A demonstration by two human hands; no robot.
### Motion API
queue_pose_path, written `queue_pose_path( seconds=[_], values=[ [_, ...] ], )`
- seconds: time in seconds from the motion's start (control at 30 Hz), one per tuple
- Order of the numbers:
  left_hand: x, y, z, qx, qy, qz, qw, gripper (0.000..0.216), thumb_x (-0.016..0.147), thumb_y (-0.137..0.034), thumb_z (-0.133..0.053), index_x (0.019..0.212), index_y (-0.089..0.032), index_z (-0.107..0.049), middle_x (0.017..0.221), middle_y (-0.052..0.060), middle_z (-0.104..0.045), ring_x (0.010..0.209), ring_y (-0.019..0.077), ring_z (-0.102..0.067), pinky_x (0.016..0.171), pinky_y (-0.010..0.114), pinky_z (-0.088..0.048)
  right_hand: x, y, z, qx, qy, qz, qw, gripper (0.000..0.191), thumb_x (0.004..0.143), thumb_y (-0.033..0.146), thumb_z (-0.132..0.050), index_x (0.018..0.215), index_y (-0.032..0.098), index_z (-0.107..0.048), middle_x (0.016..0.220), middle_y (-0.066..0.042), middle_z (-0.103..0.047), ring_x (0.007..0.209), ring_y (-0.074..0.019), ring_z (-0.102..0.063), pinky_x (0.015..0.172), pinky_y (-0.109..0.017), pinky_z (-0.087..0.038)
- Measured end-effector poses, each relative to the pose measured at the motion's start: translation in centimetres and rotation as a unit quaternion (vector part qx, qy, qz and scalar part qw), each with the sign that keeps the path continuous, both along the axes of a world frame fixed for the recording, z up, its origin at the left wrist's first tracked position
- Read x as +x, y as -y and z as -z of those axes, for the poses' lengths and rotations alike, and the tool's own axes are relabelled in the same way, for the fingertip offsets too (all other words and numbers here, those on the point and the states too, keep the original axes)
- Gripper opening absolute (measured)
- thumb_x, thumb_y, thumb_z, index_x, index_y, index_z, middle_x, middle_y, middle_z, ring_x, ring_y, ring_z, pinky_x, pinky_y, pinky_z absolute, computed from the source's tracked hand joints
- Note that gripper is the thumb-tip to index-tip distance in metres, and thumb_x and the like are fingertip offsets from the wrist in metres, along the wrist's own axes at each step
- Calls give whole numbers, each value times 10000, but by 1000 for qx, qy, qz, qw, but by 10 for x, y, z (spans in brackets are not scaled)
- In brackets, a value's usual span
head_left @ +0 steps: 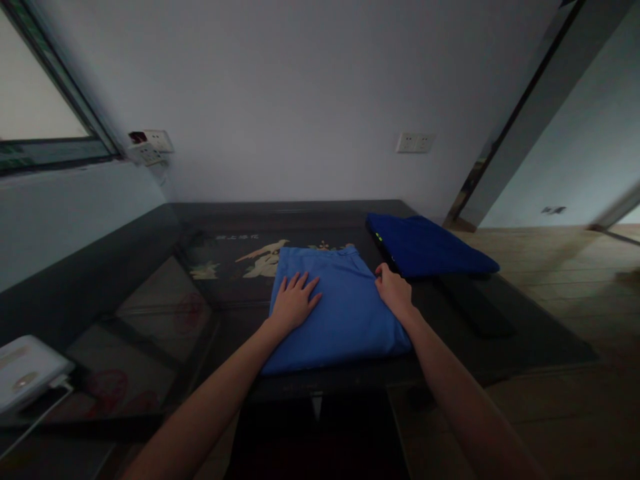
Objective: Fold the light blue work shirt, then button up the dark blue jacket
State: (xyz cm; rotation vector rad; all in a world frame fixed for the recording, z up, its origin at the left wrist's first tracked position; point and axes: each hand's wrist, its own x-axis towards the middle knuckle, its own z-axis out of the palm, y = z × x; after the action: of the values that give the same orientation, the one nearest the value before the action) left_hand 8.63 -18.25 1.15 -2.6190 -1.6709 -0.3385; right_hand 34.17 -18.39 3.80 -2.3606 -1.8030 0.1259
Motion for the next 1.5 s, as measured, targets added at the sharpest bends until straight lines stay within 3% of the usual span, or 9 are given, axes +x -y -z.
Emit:
queue_pose_path(
  seconds=[0.23,0.33,0.43,0.5,0.67,0.87,1.17,1.33,1.5],
  values=[
    [0,0,1,-2,-19,11,1000,519,937,-499,-281,1394,-282,-395,1461,71,-388,1374,282,-278,1118,517,-166,8,1,0,-13,37,-7,999,338,890,143,-362,1184,198,-518,1049,-140,-644,969,-269,-615,744,-353,-435],
    [0,-1,3,-8,-28,20,999,537,940,-501,-266,1405,-258,-380,1477,87,-357,1381,296,-256,1112,537,-160,6,-5,-12,68,66,-16,995,415,887,107,-327,1267,168,-483,1194,-169,-566,1092,-292,-533,809,-374,-428],
    [1,-2,5,-9,-31,22,999,547,942,-503,-251,1411,-250,-373,1477,93,-355,1384,298,-251,1113,543,-152,-16,-20,-30,122,46,-77,989,434,924,153,-283,1333,146,-426,1283,-172,-504,1170,-286,-464,901,-376,-398],
    [1,-2,5,-3,-32,20,999,546,941,-507,-245,1411,-260,-370,1475,85,-361,1385,292,-250,1116,539,-149,-38,-34,-35,99,25,-143,984,441,936,167,-265,1353,126,-404,1329,-167,-478,1219,-260,-429,966,-351,-359],
    [1,-1,6,1,-31,17,999,542,939,-511,-250,1409,-273,-371,1470,79,-371,1382,293,-257,1112,544,-159,-69,-66,-8,6,26,-205,978,452,920,180,-322,1341,55,-429,1433,-200,-381,1331,-267,-324,1068,-382,-252],
    [1,-1,7,6,-21,21,1000,545,940,-507,-248,1413,-265,-369,1475,82,-361,1382,293,-258,1113,538,-167,-42,-80,31,-1,40,-194,980,555,971,432,-207,1461,173,-243,1543,-104,-184,1420,-226,-101,1121,-507,-55],
    [-1,-1,5,-9,19,19,1000,508,929,-483,-333,1389,-277,-393,1468,71,-374,1380,274,-266,1126,524,-151,-35,-87,28,-33,-26,-211,977,623,937,569,-219,1478,264,-166,1563,-65,-76,1430,-229,-14,1098,-580,-37],
    [-12,-20,-8,-43,111,22,993,463,926,-378,-389,1348,-195,-444,1448,120,-392,1361,250,-313,1104,460,-263,-17,-69,-1,52,-95,-223,969,580,954,467,-295,1462,191,-256,1543,-105,-170,1426,-254,-77,1105,-539,-157],
    [-27,-66,-15,16,72,-18,997,466,905,-303,-429,1358,-193,-440,1452,128,-382,1368,293,-286,1104,485,-238,-6,3,-17,151,-97,-298,937,510,933,442,-366,1362,182,-461,1479,-114,-342,1399,-251,-217,1116,-486,-234]
  ],
)
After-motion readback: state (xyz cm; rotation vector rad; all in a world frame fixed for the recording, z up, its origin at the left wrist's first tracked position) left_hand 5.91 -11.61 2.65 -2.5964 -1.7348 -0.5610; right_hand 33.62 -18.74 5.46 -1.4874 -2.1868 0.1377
